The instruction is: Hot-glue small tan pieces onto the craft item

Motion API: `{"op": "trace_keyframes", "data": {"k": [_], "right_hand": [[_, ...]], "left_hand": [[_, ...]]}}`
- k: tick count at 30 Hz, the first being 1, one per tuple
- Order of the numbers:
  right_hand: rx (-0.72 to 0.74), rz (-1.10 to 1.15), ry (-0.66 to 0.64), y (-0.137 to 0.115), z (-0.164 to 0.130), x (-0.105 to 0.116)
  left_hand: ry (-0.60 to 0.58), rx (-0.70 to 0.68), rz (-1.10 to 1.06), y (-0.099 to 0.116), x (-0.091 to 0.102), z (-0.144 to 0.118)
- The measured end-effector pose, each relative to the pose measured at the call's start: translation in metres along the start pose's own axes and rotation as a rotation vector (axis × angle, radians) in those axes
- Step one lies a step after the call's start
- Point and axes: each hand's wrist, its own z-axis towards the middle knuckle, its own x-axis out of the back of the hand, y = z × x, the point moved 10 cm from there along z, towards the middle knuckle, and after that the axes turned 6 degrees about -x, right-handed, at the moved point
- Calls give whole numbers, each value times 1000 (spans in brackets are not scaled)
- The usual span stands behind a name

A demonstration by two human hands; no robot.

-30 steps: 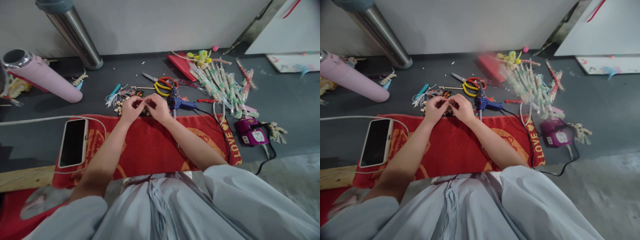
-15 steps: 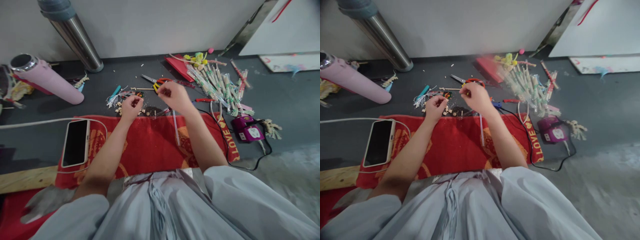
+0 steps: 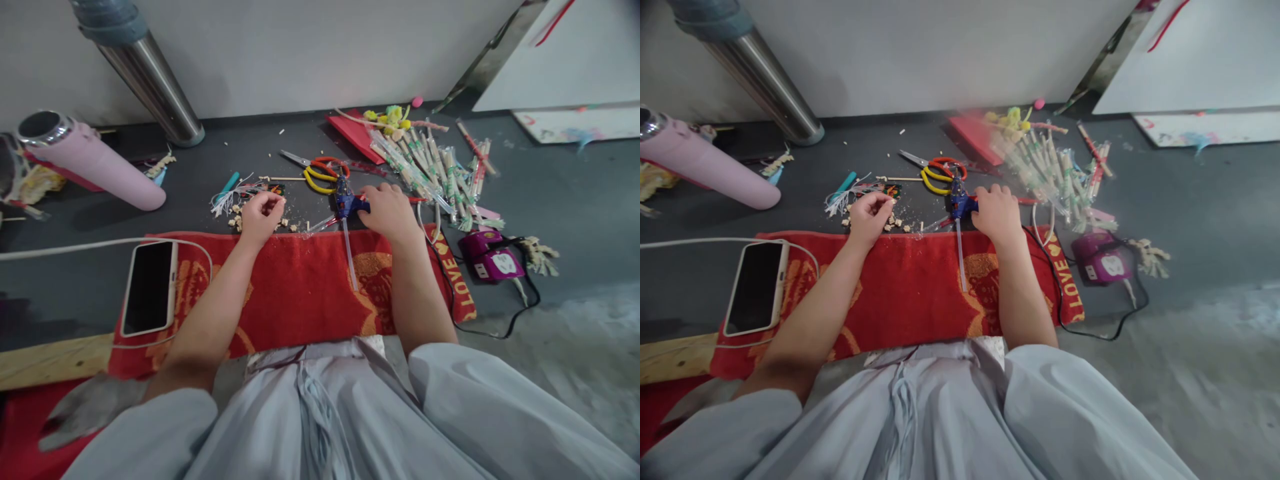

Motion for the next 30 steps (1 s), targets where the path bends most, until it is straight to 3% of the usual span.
{"op": "trace_keyframes", "data": {"k": [8, 14, 25, 30], "right_hand": [[78, 23, 1, -5, 7, -15], [127, 145, 20, 1, 7, -14], [115, 556, 220, 31, 12, 1], [116, 904, 217, 41, 18, -3]], "left_hand": [[-41, -45, 21, 4, -3, -1], [-32, -74, -11, 9, -3, -1], [-150, -206, 55, 31, -14, -10], [-139, -162, 24, 29, -14, -9]]}}
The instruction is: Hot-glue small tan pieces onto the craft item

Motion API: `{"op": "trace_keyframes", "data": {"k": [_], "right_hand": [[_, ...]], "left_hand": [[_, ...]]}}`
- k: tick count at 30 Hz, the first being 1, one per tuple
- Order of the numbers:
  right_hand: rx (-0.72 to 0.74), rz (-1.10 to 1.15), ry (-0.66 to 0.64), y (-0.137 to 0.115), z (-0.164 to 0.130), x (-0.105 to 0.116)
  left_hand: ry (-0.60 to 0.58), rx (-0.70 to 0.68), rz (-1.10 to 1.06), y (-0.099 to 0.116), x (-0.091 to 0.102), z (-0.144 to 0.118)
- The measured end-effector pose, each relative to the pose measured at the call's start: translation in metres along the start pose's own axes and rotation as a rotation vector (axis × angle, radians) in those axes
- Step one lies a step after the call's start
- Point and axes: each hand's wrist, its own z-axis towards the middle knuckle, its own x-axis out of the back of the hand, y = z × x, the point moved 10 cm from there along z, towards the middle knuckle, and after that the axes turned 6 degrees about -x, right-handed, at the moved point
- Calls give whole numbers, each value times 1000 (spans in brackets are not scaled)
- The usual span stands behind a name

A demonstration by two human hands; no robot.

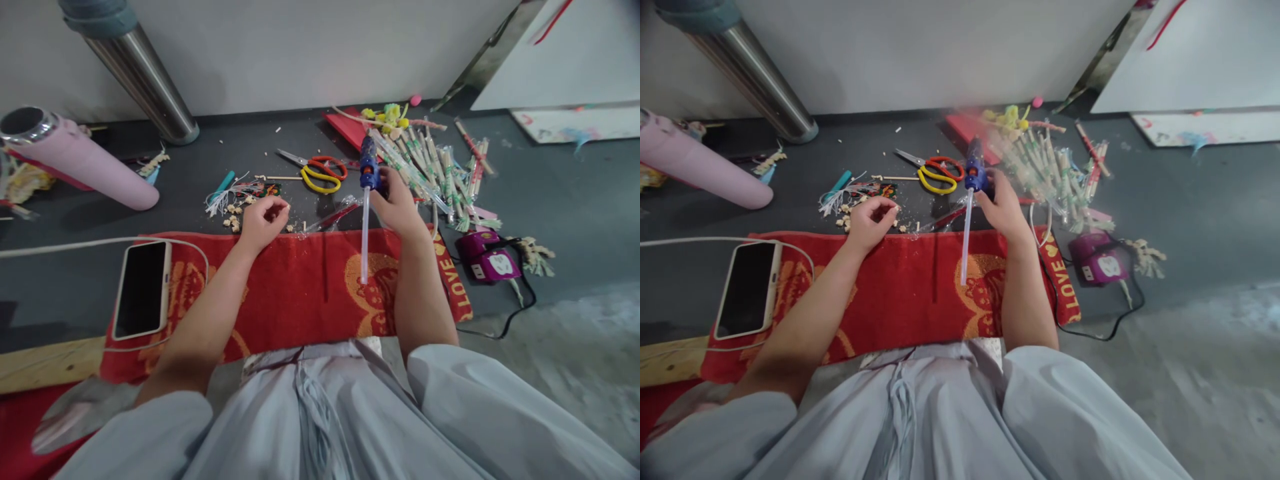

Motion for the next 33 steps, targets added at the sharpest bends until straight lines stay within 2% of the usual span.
{"op": "trace_keyframes", "data": {"k": [5, 8, 12, 16, 23, 33], "right_hand": [[-205, 581, -122, 1, -3, -20], [-211, 754, -222, -20, -7, -34], [-191, 789, -261, -40, -13, -46], [-253, 875, -278, -49, -18, -58], [-259, 827, -439, -66, -29, -80], [-334, 843, -537, -61, -35, -94]], "left_hand": [[91, 153, -189, -12, 5, 1], [124, 265, -361, -22, 3, 0], [134, 402, -643, -28, -5, -4], [114, 448, -794, -21, -7, -4], [118, 518, -807, -23, -6, -6], [78, 496, -780, -29, -9, -4]]}}
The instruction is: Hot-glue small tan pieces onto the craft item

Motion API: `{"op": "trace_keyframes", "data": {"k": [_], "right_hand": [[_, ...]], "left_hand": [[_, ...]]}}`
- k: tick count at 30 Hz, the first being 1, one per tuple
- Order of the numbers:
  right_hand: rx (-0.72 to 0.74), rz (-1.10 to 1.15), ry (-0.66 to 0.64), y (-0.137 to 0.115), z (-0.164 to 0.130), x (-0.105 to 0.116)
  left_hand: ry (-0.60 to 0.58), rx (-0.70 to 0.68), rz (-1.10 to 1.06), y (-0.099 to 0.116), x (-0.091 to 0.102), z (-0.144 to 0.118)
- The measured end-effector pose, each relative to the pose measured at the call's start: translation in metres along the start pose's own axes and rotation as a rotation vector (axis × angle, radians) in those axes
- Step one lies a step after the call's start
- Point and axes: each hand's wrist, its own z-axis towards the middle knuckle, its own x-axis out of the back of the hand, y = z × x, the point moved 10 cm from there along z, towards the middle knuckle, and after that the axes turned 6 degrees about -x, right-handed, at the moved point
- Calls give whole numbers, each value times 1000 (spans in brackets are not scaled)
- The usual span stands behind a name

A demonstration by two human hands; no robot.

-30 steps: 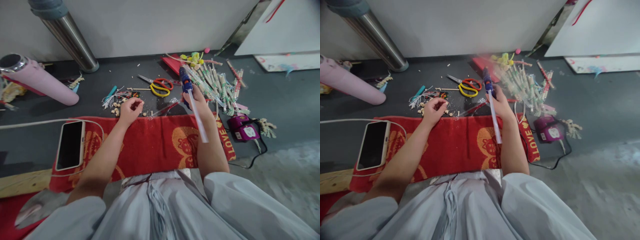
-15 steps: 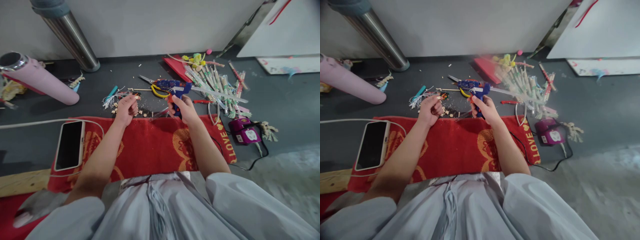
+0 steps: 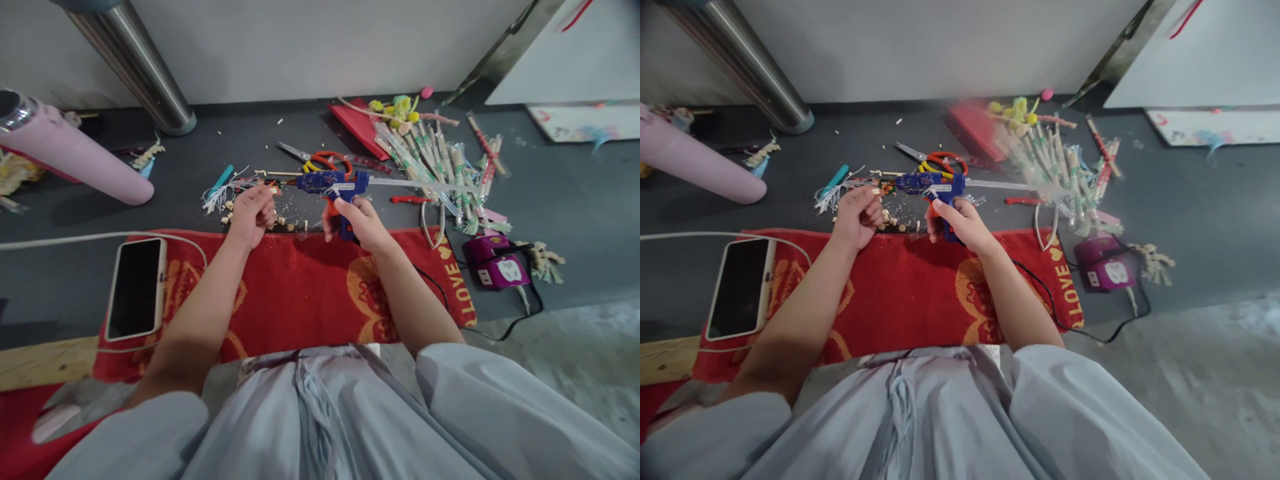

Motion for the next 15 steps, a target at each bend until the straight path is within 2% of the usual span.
{"op": "trace_keyframes", "data": {"k": [15], "right_hand": [[-78, 22, -61, 10, -1, -5]], "left_hand": [[-18, -31, 22, 0, -2, 0]]}}
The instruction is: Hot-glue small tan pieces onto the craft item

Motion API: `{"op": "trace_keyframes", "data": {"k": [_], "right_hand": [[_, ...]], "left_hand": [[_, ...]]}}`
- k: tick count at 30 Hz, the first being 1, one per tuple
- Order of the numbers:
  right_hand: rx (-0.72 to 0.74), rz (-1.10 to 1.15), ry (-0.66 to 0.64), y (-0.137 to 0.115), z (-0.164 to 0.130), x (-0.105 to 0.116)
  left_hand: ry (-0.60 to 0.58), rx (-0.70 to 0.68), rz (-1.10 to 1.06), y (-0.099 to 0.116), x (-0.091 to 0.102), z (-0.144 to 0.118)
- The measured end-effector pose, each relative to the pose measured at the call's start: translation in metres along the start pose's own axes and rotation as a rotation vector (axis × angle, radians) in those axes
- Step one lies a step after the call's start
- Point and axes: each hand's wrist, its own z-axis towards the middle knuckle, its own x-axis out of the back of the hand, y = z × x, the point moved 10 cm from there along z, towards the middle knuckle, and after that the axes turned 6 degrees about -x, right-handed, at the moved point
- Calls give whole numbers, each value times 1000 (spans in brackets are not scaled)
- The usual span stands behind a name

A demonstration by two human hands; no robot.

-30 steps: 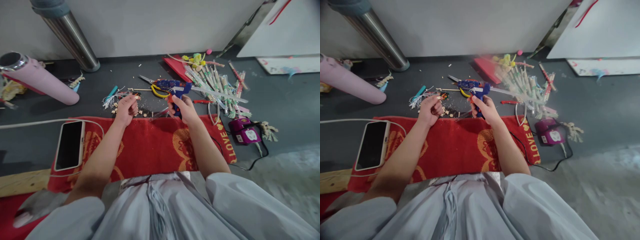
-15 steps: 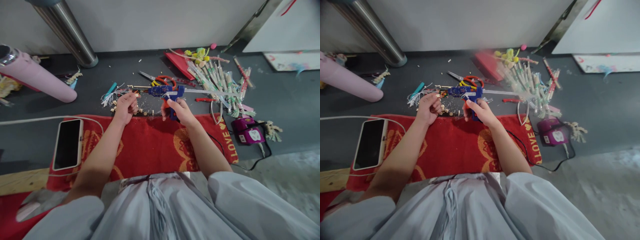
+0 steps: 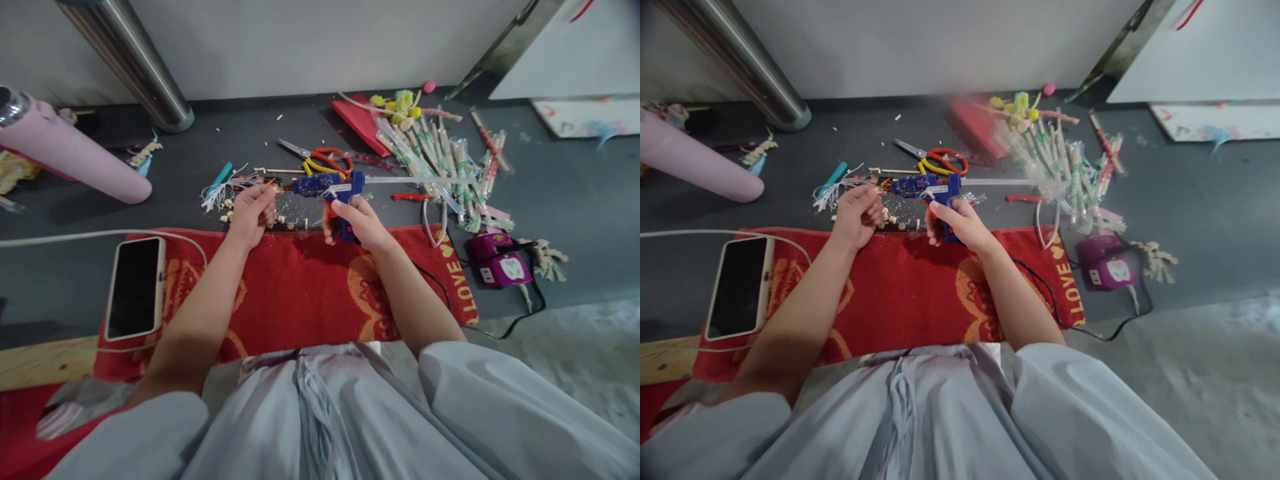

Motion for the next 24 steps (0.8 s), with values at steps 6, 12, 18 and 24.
{"op": "trace_keyframes", "data": {"k": [6, 12, 18, 24], "right_hand": [[-11, -21, 0, 1, 0, 0], [-18, -37, -5, 2, -1, 1], [2, -29, -10, -1, 0, 0], [13, -17, -12, -1, 1, 1]], "left_hand": [[-14, -43, 5, 2, -1, 1], [-30, -58, 34, 2, -2, 1], [-32, -65, 9, 4, -3, 1], [-51, -80, 32, 3, -3, 1]]}}
